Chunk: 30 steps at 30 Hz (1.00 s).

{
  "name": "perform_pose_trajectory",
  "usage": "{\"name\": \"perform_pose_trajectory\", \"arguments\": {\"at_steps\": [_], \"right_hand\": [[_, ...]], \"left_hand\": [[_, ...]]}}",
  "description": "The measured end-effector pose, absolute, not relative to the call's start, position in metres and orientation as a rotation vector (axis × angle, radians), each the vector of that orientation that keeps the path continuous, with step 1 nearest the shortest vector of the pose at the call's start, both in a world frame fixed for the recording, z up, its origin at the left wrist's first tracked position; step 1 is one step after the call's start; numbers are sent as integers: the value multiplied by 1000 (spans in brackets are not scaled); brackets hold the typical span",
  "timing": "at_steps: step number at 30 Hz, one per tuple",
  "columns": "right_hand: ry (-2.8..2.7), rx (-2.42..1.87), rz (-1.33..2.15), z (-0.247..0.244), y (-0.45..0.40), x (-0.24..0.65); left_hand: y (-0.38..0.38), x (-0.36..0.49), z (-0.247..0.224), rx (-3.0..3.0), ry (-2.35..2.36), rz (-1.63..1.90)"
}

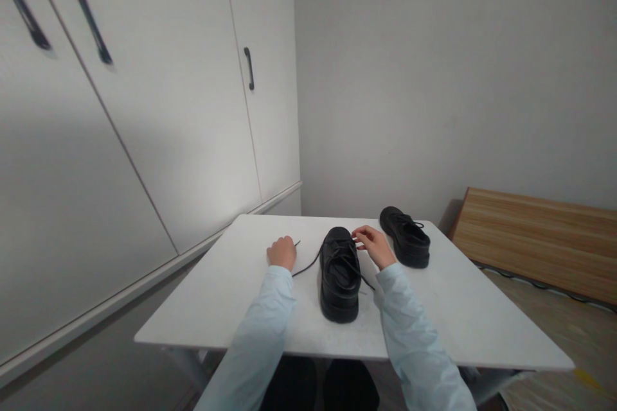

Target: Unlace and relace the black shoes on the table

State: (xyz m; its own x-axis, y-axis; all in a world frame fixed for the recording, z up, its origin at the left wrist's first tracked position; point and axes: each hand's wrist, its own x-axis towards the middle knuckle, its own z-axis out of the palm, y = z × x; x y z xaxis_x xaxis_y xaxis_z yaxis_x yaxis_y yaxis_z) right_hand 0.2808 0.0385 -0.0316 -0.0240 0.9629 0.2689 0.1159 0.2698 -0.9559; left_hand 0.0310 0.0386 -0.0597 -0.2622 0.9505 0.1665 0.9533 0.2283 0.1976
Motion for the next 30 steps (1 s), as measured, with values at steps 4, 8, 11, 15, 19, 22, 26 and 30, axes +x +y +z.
{"name": "perform_pose_trajectory", "arguments": {"at_steps": [4, 8, 11, 15, 19, 22, 26, 30], "right_hand": [[-1449, -1095, 922, -33, 39, 280], [-1472, -1103, 901, -33, 38, 279], [-1521, -1111, 864, -31, 37, 277], [-1590, -1094, 758, -29, 34, 274], [-1667, -1027, 720, -27, 29, 271], [-1692, -963, 740, -25, 26, 268], [-1707, -913, 771, -20, 22, 266], [-1679, -904, 735, -20, 22, 264]], "left_hand": [[40, 35, -52, -1949, -2361, -593], [43, 43, -47, -2208, -2146, -1097], [43, 53, -47, -2469, -1906, -1549], [36, 69, -44, -2652, -1683, -1839], [29, 77, -39, -2721, -1615, -1899], [25, 79, -36, -2747, -1581, -1874], [21, 79, -32, -2761, -1575, -1823], [19, 79, -31, -2802, -1517, -1840]]}}
